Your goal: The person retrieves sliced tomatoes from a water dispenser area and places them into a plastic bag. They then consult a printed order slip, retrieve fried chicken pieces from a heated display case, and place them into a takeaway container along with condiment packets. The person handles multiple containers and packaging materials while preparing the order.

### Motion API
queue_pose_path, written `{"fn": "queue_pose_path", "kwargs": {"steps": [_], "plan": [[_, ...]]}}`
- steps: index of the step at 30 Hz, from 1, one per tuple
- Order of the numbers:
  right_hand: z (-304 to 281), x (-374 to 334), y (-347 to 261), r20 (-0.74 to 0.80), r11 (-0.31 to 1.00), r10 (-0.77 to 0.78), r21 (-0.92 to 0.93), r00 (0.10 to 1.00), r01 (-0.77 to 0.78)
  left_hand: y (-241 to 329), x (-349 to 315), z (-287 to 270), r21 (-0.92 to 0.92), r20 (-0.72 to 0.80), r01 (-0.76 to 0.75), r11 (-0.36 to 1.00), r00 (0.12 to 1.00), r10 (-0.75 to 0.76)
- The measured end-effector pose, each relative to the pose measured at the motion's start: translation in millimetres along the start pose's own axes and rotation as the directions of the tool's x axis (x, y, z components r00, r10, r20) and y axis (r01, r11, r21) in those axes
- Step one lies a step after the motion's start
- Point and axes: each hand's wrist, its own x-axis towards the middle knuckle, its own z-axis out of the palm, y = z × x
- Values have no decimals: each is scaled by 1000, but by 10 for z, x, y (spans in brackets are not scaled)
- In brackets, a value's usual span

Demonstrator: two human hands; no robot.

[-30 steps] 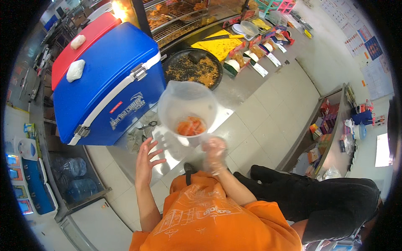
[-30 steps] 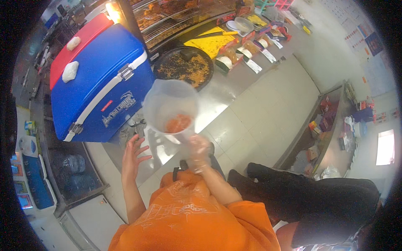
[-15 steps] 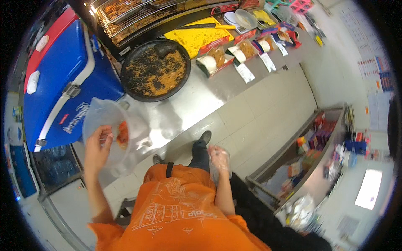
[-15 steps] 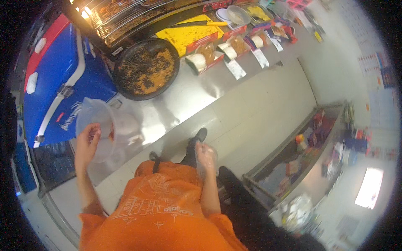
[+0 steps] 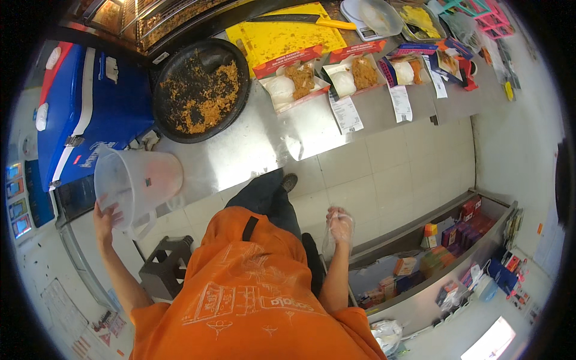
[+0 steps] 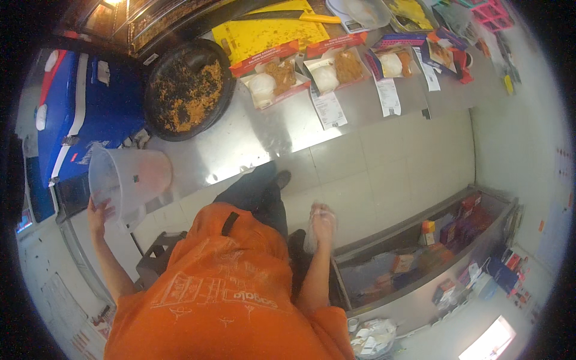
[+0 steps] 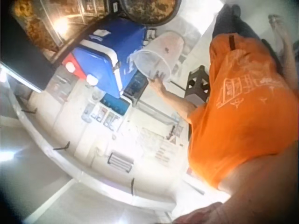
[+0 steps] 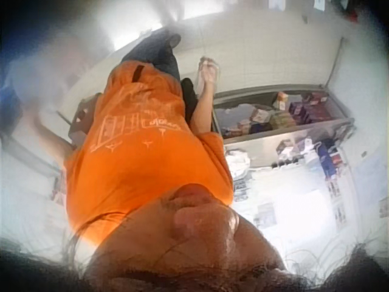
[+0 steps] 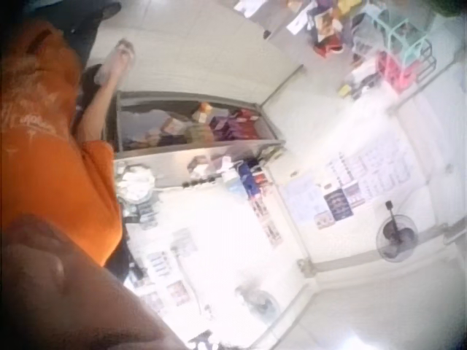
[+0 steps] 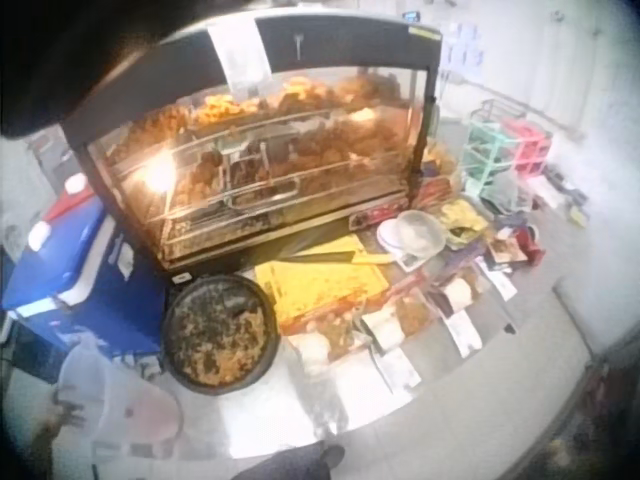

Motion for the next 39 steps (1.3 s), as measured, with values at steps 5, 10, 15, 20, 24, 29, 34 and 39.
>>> {"fn": "queue_pose_path", "kwargs": {"steps": [5, 10, 15, 20, 24, 29, 34, 39], "plan": [[-204, 399, -925, 113, 988, -11, -155, 993, 29, 746, -636, 882, -25, 105, -49, 998, 993, 52], [-391, 301, -2364, 191, 952, -179, -213, 965, 219, 1364, -1115, 1981, 50, 70, 76, 996, 994, -79], [-665, 413, -3514, 294, 809, -422, -305, 858, 503, 1894, -1364, 2963, 39, 122, -20, 999, 992, 15], [-776, 444, -4683, 379, 599, -694, -168, 612, 783, 2265, -1389, 3537, 227, 25, -245, 943, 969, 246], [-410, 68, -5379, 776, 126, -590, -184, 223, 975, 2328, -1473, 3634, 98, -1, -213, 972, 977, 214], [974, 159, -4753, 946, -300, 137, -244, 295, 922, 2189, -1542, 3572, -203, 20, -195, 959, 979, 204], [1414, 606, -3962, 958, 111, -85, -265, 275, 958, 2009, -1471, 3582, -143, 0, -281, 949, 959, 283], [1247, 760, -4274, 945, -329, 156, -224, 287, 917, 1946, -1440, 3513, -138, 33, -307, 942, 949, 314]]}}
